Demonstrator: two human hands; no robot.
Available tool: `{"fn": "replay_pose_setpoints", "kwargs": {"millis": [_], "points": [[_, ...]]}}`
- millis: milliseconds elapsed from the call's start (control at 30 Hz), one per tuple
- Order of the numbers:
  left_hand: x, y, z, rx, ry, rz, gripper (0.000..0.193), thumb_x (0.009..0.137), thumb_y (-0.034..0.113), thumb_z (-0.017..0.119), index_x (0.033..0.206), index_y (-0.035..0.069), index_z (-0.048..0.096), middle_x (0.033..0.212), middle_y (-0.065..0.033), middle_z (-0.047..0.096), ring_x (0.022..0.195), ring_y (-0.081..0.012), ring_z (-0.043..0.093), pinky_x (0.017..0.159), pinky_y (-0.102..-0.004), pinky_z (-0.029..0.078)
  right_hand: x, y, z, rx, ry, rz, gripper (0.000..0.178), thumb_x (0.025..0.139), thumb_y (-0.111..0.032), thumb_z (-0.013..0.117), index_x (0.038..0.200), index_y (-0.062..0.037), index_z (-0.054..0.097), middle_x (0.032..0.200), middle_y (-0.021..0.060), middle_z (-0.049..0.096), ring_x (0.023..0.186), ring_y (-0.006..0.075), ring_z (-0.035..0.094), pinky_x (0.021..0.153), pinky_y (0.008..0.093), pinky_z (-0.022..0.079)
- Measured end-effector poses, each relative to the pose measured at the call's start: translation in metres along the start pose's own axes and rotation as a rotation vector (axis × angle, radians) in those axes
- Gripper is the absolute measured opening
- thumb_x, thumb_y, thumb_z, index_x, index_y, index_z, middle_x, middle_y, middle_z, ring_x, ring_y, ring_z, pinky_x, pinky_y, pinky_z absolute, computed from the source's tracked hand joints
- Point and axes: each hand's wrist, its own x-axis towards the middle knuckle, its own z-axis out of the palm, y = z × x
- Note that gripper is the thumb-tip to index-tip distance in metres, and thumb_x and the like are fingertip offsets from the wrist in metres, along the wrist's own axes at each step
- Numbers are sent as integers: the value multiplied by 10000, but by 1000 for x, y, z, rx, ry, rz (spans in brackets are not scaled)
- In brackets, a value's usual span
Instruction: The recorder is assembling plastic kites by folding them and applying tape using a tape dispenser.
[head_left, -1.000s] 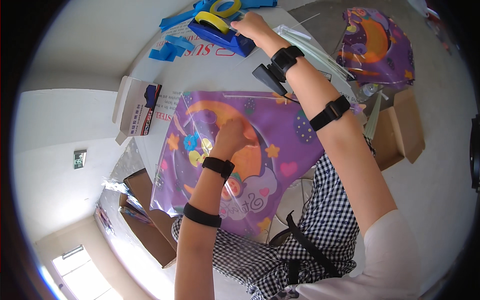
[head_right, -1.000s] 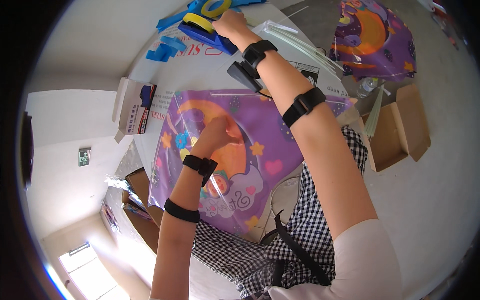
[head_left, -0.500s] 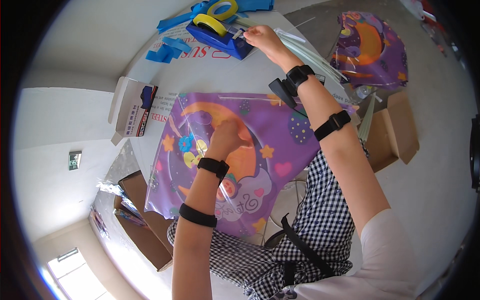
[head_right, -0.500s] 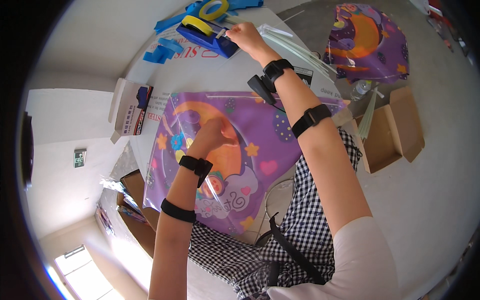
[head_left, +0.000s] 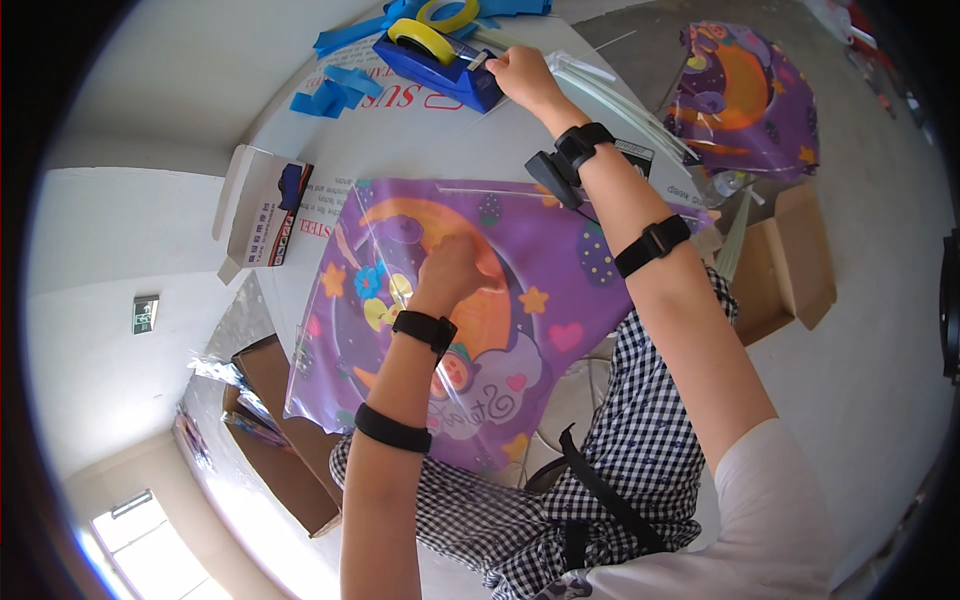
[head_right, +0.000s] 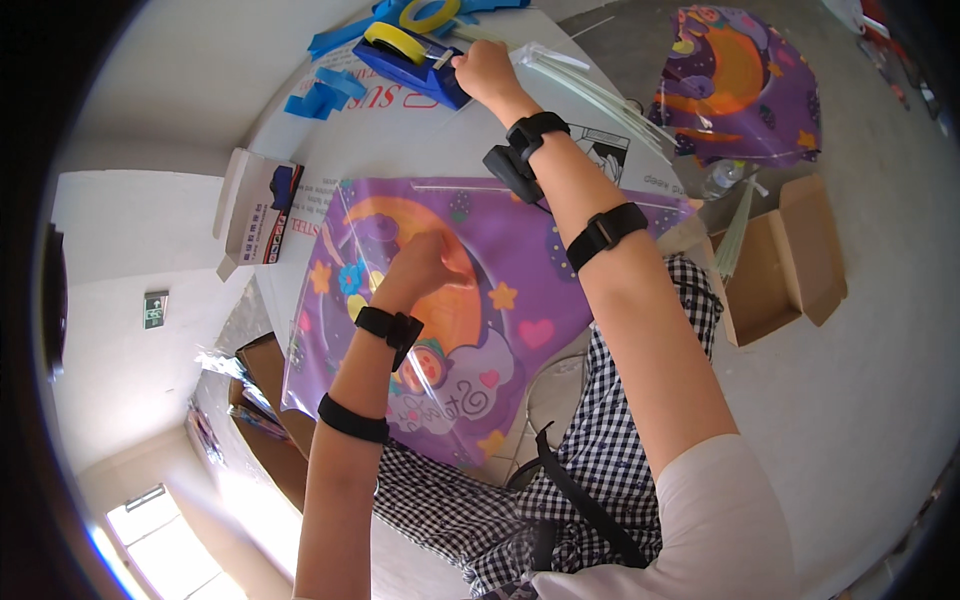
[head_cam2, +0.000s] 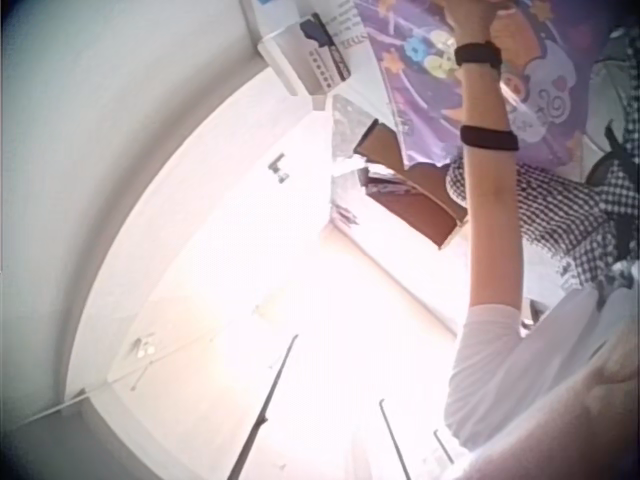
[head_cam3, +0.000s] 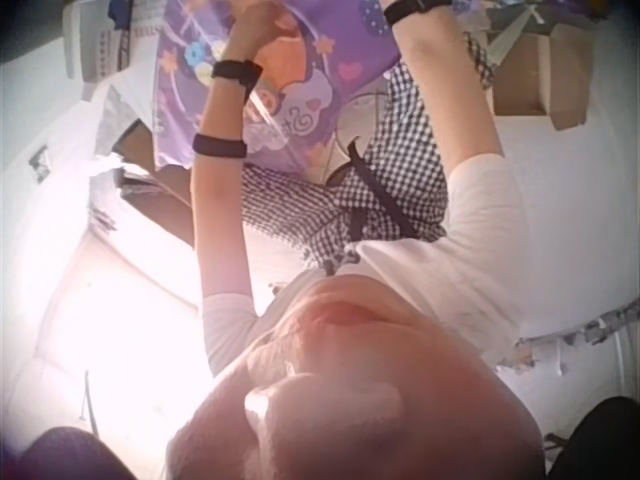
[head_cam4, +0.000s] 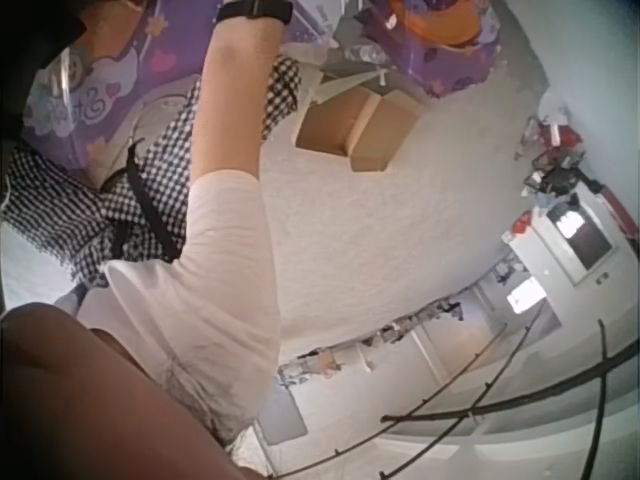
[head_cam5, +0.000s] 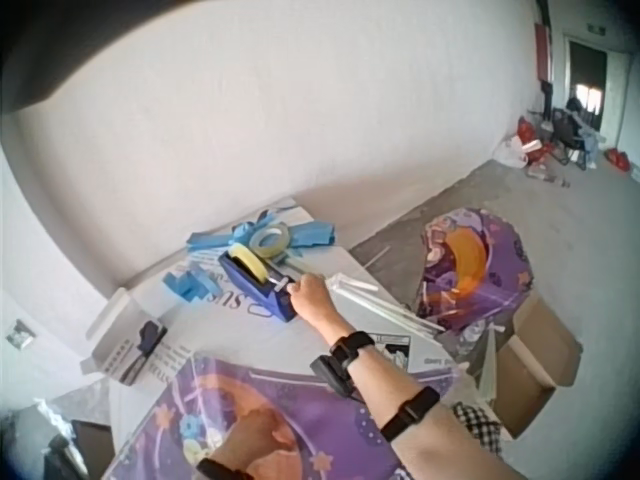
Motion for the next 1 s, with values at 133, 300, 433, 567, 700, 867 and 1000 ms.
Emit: {"fn": "replay_pose_setpoints", "kwargs": {"millis": [133, 300, 433, 567, 700, 867, 1000], "points": [[-1, 0, 0, -13, 41, 29, 612, 551, 351, 876, 977, -2, 614, 1026, -182, 624, 1001, -367, 608, 826, -442, 510, 5, 0, 0, 137, -68, 81, 325, 850, -252, 648, 834, 69, 695, 849, 302, 660, 885, 447, 638, 801, 460, 509], [1, -6, 2, -80, 23, 14, 607, 541, 348, 882, 965, -1, 622, 985, -179, 642, 964, -359, 630, 812, -441, 515, -16, -9, -8, -223, -178, 228, 341, 851, -264, 633, 857, 74, 679, 896, 306, 657, 889, 463, 630, 804, 464, 504], [-5, -5, 1, -43, 40, 43, 602, 564, 355, 868, 982, -2, 624, 973, -183, 654, 955, -347, 639, 811, -422, 514, -74, -29, -32, 334, -191, 211, 286, 960, -290, 565, 937, -10, 621, 956, 102, 664, 871, 175, 651, 745, 305, 512], [-30, 19, -14, -213, 208, 86, 477, 703, 281, 793, 1032, -18, 624, 1006, -177, 668, 935, -325, 649, 809, -386, 509, -127, -52, -79, 677, -507, 219, 251, 982, -279, 538, 1000, -38, 603, 1045, 58, 634, 960, 137, 595, 836, 285, 468], [-54, 55, -49, -755, 520, 233, 337, 837, 183, 699, 1105, -9, 627, 1029, -125, 676, 911, -206, 653, 779, -313, 503, -147, -64, -84, 938, -668, 217, 251, 988, -278, 535, 1001, -42, 619, 1026, 39, 636, 947, 119, 575, 829, 265, 449], [-62, 81, -60, -738, 595, 221, 217, 889, 145, 668, 1056, 6, 670, 951, -37, 691, 848, -93, 621, 756, -226, 469, -163, -52, -79, 763, -815, 108, 252, 991, -284, 530, 1033, -48, 608, 992, 19, 610, 970, 104, 539, 839, 249, 420], [-57, 84, -47, -724, 555, 189, 203, 857, 170, 692, 961, -4, 684, 886, -76, 696, 846, -145, 645, 731, -271, 490, -167, -40, -78, 647, -834, 98, 262, 989, -287, 531, 1062, -48, 611, 1004, 21, 606, 975, 110, 548, 838, 251, 427]]}}
